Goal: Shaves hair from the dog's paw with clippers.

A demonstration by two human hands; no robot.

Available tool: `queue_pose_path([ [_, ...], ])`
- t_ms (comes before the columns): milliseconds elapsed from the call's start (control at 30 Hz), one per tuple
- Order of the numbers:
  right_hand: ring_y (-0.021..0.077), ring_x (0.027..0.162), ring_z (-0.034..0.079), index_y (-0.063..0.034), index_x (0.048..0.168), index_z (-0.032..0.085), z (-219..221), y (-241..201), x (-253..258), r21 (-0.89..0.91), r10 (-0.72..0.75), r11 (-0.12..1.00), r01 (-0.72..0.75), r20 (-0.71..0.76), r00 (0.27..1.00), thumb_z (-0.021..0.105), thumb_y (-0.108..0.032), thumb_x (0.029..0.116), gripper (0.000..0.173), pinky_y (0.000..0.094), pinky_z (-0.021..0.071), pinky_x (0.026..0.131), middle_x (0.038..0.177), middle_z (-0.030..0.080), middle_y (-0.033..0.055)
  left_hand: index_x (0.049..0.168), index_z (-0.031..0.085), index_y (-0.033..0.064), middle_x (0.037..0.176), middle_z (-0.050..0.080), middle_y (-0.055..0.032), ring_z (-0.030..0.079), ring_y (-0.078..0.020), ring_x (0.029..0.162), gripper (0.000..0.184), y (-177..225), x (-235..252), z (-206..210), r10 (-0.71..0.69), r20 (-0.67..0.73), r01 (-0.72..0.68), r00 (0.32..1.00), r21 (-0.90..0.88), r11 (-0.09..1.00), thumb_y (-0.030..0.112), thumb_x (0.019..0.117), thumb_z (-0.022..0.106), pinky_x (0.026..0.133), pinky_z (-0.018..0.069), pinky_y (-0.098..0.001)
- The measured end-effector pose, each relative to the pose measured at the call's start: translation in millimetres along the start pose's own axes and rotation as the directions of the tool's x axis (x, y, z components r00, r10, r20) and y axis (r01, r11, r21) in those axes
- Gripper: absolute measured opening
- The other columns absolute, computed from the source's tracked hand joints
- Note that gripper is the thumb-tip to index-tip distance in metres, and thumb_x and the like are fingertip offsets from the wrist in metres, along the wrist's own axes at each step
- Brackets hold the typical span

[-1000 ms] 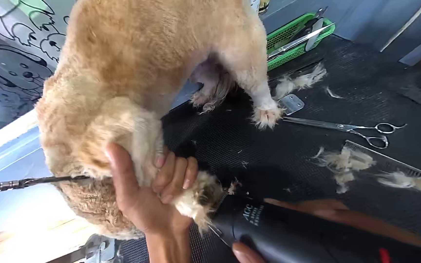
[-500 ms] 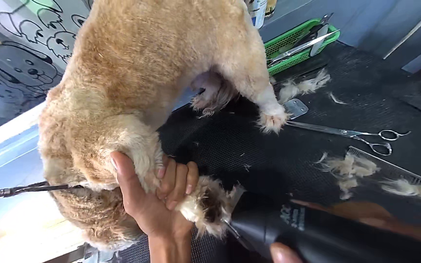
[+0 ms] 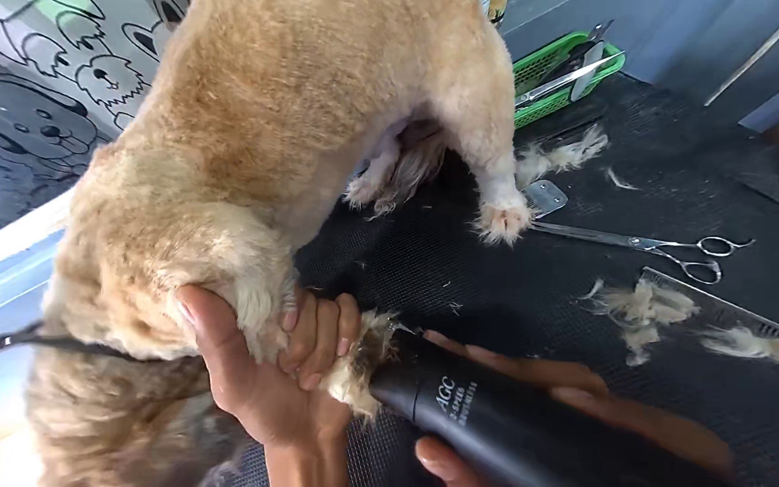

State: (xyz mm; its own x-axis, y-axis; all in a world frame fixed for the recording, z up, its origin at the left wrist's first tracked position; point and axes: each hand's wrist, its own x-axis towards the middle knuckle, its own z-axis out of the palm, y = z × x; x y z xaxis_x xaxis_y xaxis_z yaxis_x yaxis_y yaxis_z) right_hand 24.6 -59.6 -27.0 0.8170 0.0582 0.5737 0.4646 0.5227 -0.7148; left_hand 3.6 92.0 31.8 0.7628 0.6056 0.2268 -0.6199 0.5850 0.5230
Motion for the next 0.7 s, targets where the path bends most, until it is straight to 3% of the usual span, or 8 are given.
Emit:
queue_pose_path([
  [100, 0.0282, 0.116, 0.07, -0.0189, 0.128, 0.058, 9, -2, -3, 0.285, 0.236, 0.935, -0.213, -0.05, 0.97, 0.085, -0.003, 0.0798, 0.058, 0.0454, 0.0594, 0.101, 0.122, 0.072, 0.0074, 0.081, 0.062, 0.0066, 0.048, 0.04, 0.0042, 0.046, -0.0083, 0.04, 0.067, -1, 2, 5, -0.013, 0.014, 0.013, 1.0, 0.008, 1.0, 0.066, 0.1007, 0.037, 0.048, 0.0471, -0.0246],
  [200, 0.0294, 0.114, 0.07, -0.0129, 0.128, 0.059, 7, -7, -1, 0.56, 0.463, 0.757, -0.337, -0.095, 0.881, 0.078, -0.004, 0.0865, 0.047, 0.0451, 0.0594, 0.097, 0.124, 0.07, 0.0144, 0.079, 0.061, 0.0077, 0.049, 0.039, 0.0052, 0.045, -0.0072, 0.04, 0.064, -5, -1, 8, -0.058, 0.01, 0.058, 0.998, 0.004, 0.998, 0.066, 0.0983, 0.043, 0.047, 0.0458, -0.0231],
  [333, 0.029, 0.117, 0.068, -0.0165, 0.134, 0.052, -29, -5, 12, 0.457, 0.417, 0.821, -0.342, -0.072, 0.906, 0.076, -0.016, 0.0911, 0.049, 0.0469, 0.0568, 0.1, 0.127, 0.068, 0.013, 0.078, 0.064, 0.0083, 0.048, 0.043, 0.0046, 0.049, -0.0076, 0.041, 0.058, -12, -9, -6, -0.156, 0.003, 0.156, 0.988, -0.016, 0.988, 0.064, 0.0918, 0.059, 0.049, 0.0481, -0.0242],
  [400, 0.0258, 0.115, 0.068, -0.0203, 0.134, 0.058, -54, -2, 14, 0.37, 0.376, 0.864, -0.342, -0.024, 0.926, 0.083, -0.019, 0.0847, 0.055, 0.046, 0.0572, 0.1, 0.125, 0.068, 0.0073, 0.079, 0.065, 0.0086, 0.049, 0.044, 0.0048, 0.049, -0.0074, 0.042, 0.055, -18, -11, -8, -0.204, -0.016, 0.204, 0.979, -0.04, 0.978, 0.062, 0.0916, 0.061, 0.05, 0.0482, -0.0238],
  [467, 0.0254, 0.109, 0.069, -0.0225, 0.131, 0.058, -78, -2, 17, 0.236, 0.352, 0.905, -0.354, 0.049, 0.935, 0.09, -0.017, 0.0761, 0.064, 0.0479, 0.0593, 0.098, 0.117, 0.067, 0.004, 0.081, 0.065, 0.0085, 0.05, 0.044, 0.0049, 0.049, -0.0074, 0.043, 0.054, -23, -9, -7, -0.232, -0.009, 0.231, 0.973, -0.045, 0.972, 0.061, 0.0937, 0.059, 0.05, 0.0485, -0.024],
  [533, 0.0284, 0.112, 0.07, -0.0225, 0.132, 0.057, -98, -5, 24, 0.134, 0.329, 0.926, -0.353, 0.174, 0.928, 0.091, -0.012, 0.0712, 0.071, 0.0513, 0.0581, 0.102, 0.116, 0.071, 0.0039, 0.084, 0.066, 0.0083, 0.05, 0.044, 0.0054, 0.049, -0.0067, 0.043, 0.052, -23, 0, 0, -0.235, 0.023, 0.235, 0.972, -0.026, 0.972, 0.058, 0.0965, 0.056, 0.05, 0.0476, -0.0237],
  [633, 0.0292, 0.117, 0.069, -0.0187, 0.131, 0.06, -112, -14, 28, 0.061, 0.238, 0.963, -0.263, 0.273, 0.932, 0.09, -0.007, 0.0728, 0.066, 0.0532, 0.0539, 0.108, 0.118, 0.074, 0.0038, 0.082, 0.06, 0.0101, 0.048, 0.038, 0.006, 0.042, -0.0057, 0.038, 0.055, -14, 23, 27, -0.202, 0.062, 0.195, 0.978, 0.096, 0.976, 0.055, 0.105, 0.04, 0.043, 0.0431, -0.0216],
  [700, 0.0305, 0.115, 0.07, -0.018, 0.131, 0.06, -115, -20, 34, 0.033, 0.205, 0.975, -0.221, 0.265, 0.942, 0.089, -0.008, 0.0759, 0.063, 0.0543, 0.0541, 0.108, 0.115, 0.075, 0.0059, 0.079, 0.06, 0.0117, 0.047, 0.036, 0.0068, 0.042, -0.0047, 0.038, 0.049, -22, 22, 26, -0.229, 0.032, 0.222, 0.973, 0.135, 0.966, 0.051, 0.1049, 0.046, 0.042, 0.0425, -0.0208],
])
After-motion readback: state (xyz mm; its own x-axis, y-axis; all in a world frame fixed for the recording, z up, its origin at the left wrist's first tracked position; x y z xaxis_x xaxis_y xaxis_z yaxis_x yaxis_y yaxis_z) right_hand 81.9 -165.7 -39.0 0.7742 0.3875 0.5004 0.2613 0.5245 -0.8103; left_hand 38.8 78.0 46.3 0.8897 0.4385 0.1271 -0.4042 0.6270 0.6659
